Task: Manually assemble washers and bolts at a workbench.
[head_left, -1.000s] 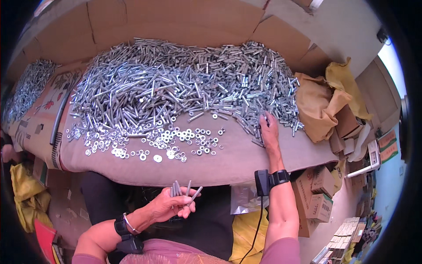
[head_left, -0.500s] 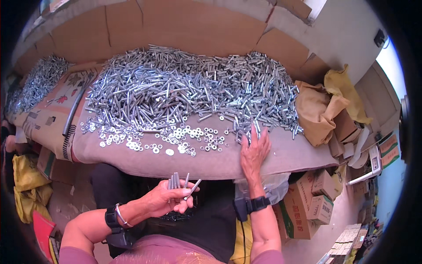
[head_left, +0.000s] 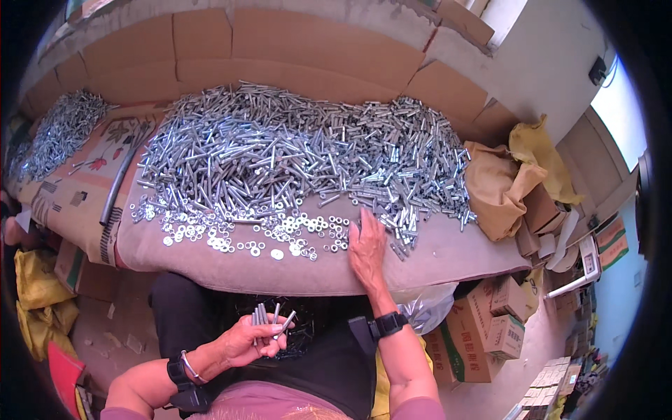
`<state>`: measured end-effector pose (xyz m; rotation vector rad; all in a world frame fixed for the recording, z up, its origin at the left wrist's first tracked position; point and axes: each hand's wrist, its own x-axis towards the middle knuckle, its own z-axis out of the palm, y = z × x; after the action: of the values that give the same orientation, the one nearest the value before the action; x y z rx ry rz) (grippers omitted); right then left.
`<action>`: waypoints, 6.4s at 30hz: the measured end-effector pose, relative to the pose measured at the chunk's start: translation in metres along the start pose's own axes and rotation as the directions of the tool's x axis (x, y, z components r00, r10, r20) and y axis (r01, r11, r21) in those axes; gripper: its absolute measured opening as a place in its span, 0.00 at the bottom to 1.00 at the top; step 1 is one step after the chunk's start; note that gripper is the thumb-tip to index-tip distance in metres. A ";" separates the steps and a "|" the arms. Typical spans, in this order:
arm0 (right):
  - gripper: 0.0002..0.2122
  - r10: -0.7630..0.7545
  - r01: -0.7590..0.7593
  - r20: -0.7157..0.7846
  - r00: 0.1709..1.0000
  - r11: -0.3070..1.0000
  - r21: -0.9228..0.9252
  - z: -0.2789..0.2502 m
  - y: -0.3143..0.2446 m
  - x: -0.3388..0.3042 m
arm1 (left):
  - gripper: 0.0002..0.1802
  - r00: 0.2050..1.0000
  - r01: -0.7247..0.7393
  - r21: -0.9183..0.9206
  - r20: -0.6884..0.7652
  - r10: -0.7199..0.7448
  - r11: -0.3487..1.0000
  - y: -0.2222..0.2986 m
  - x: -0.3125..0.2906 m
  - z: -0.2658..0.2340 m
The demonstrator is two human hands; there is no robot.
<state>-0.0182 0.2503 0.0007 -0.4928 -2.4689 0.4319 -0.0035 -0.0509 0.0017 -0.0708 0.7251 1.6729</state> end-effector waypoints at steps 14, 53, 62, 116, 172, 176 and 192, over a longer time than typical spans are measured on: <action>0.27 -0.130 0.083 0.179 0.975 0.966 0.247 0.024 0.002 0.047 | 0.15 0.998 0.052 -0.035 0.025 -0.051 0.998 0.003 0.015 0.005; 0.24 -0.037 0.074 0.163 0.986 0.971 -0.227 -0.032 0.012 -0.024 | 0.16 0.981 -0.171 0.044 -0.082 0.174 0.984 0.013 -0.009 0.038; 0.19 -0.098 0.103 0.046 0.994 0.987 -0.127 -0.036 -0.009 -0.053 | 0.15 0.949 -0.238 0.067 -0.195 0.247 0.969 0.011 0.000 0.039; 0.08 0.067 -0.375 0.419 0.905 0.591 0.715 -0.057 -0.079 -0.092 | 0.16 0.883 -0.418 0.200 -0.138 0.448 0.886 -0.006 -0.013 0.005; 0.06 -0.260 0.259 -0.041 0.965 0.965 -0.040 -0.019 -0.084 -0.072 | 0.12 0.861 -0.442 0.132 -0.215 0.461 0.887 -0.002 0.026 0.016; 0.05 -0.193 0.189 -0.067 0.979 0.980 -0.067 -0.025 -0.068 -0.075 | 0.12 0.870 -0.422 0.140 -0.214 0.444 0.896 -0.005 0.030 0.023; 0.05 -0.249 0.246 -0.030 0.968 0.966 -0.077 -0.028 -0.078 -0.080 | 0.11 0.878 -0.391 0.183 -0.219 0.425 0.902 -0.007 0.047 0.028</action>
<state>0.0401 0.1528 0.0160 -0.2135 -2.4732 0.2294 0.0008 0.0036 0.0009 -0.0389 1.1055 2.0370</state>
